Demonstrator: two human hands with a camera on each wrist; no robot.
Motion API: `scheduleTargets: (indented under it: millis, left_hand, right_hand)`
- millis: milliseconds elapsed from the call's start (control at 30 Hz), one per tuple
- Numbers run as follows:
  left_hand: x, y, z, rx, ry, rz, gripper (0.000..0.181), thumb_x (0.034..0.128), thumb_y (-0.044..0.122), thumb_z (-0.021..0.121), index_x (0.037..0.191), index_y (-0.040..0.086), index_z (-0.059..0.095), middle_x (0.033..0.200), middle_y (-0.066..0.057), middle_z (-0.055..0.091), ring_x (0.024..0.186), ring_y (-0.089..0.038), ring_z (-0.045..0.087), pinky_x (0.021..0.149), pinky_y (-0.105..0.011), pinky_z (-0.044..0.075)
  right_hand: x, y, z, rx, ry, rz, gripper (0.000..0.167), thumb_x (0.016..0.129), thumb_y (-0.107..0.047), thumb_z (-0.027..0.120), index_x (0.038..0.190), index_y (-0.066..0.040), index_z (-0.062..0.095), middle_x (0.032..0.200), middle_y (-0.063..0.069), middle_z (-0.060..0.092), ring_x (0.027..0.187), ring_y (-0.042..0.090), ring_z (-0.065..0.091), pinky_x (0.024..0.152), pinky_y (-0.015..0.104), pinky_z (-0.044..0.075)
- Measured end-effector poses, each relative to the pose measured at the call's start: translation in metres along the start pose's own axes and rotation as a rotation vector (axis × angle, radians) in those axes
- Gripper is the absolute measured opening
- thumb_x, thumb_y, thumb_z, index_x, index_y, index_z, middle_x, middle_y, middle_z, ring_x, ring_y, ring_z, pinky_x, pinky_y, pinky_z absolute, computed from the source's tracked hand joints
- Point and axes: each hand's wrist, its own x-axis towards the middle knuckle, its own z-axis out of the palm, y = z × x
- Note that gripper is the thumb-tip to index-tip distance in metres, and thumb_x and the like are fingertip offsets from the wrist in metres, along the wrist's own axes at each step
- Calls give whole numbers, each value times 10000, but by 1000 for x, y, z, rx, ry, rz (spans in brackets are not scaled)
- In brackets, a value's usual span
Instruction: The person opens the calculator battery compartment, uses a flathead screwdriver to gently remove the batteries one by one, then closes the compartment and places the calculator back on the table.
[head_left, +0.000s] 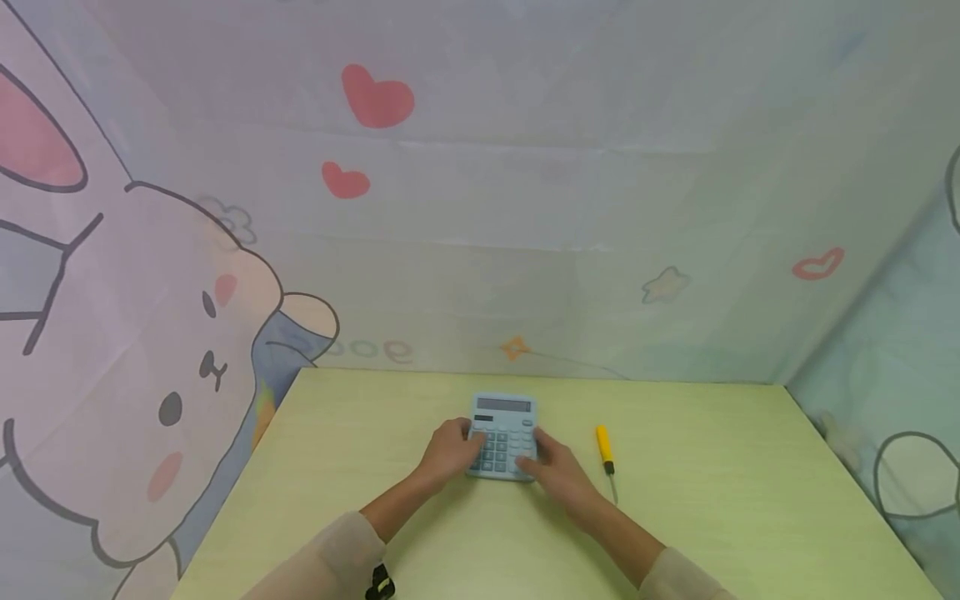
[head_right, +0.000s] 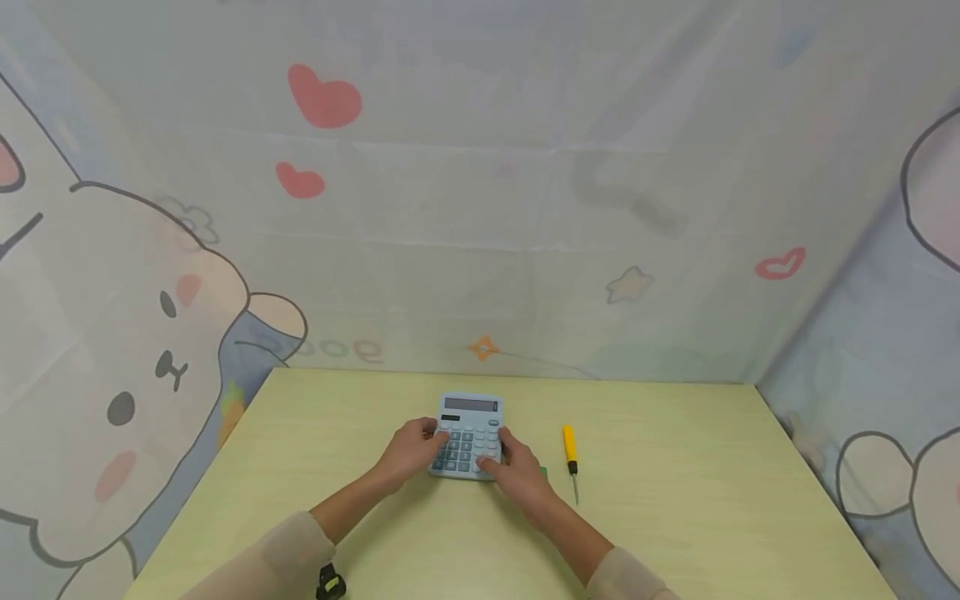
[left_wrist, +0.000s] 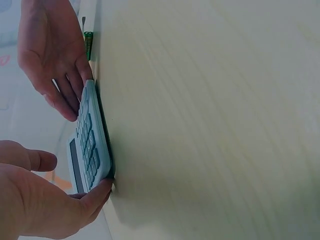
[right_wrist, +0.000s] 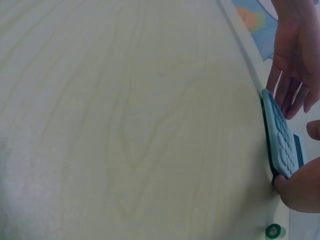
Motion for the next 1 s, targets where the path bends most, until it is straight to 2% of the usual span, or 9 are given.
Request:
scheduleTargets:
  millis: [167, 267, 400, 567, 767, 1000]
  left_hand:
    - [-2, -1, -2, 30, 5, 15, 563, 1038, 212, 606, 1428, -185, 524, 1423, -319, 602, 1336, -443, 581, 1071, -584, 493]
    - [-1, -2, -2, 47, 8, 30, 513, 1035, 201, 612, 1387, -171, 574, 1301, -267, 687, 1156, -360, 677, 964, -532, 562]
    - [1, -2, -1, 68, 14, 48, 453, 1031, 188, 619, 1333, -149, 627, 1157, -188, 740, 948, -247, 685, 825, -457, 585]
    - [2, -2, 1, 100, 12, 58, 450, 1025, 187, 627, 1330, -144, 635, 1156, -179, 742, 935, -229, 677, 807, -433, 578]
    - [4, -3, 2, 97, 12, 59, 430, 1022, 187, 625, 1301, -139, 649, 1064, -146, 732, 800, -192, 638, 662, -332, 522]
    - [2, -4, 5, 98, 18, 72, 429, 1016, 185, 631, 1295, -141, 655, 1050, -132, 726, 775, -174, 622, 635, -304, 501]
  right_hand:
    - [0, 1, 1, -5, -18, -1, 812, 1008, -227, 726, 1623, 80, 294, 1699, 257, 264, 1581, 451, 212, 1256, 595, 181]
    - [0, 1, 1, 0, -28, 7, 829, 1008, -240, 726, 1634, 66, 277, 1707, 245, 255, 1586, 439, 208, 1260, 586, 181]
    - [0, 0, 2, -1, -34, 10, 837, 1008, -246, 727, 1643, 52, 270, 1709, 238, 259, 1587, 435, 211, 1260, 585, 184]
    - [-1, -1, 1, -9, -35, 13, 834, 1013, -242, 723, 1643, 55, 265, 1707, 247, 258, 1584, 443, 213, 1256, 595, 188]
    - [-2, -1, 0, -6, -34, 1, 837, 1015, -242, 719, 1643, 60, 255, 1702, 261, 257, 1579, 452, 217, 1253, 600, 191]
    - [-3, 0, 0, -11, -35, 5, 840, 1017, -239, 718, 1647, 57, 248, 1701, 255, 264, 1580, 444, 223, 1255, 592, 196]
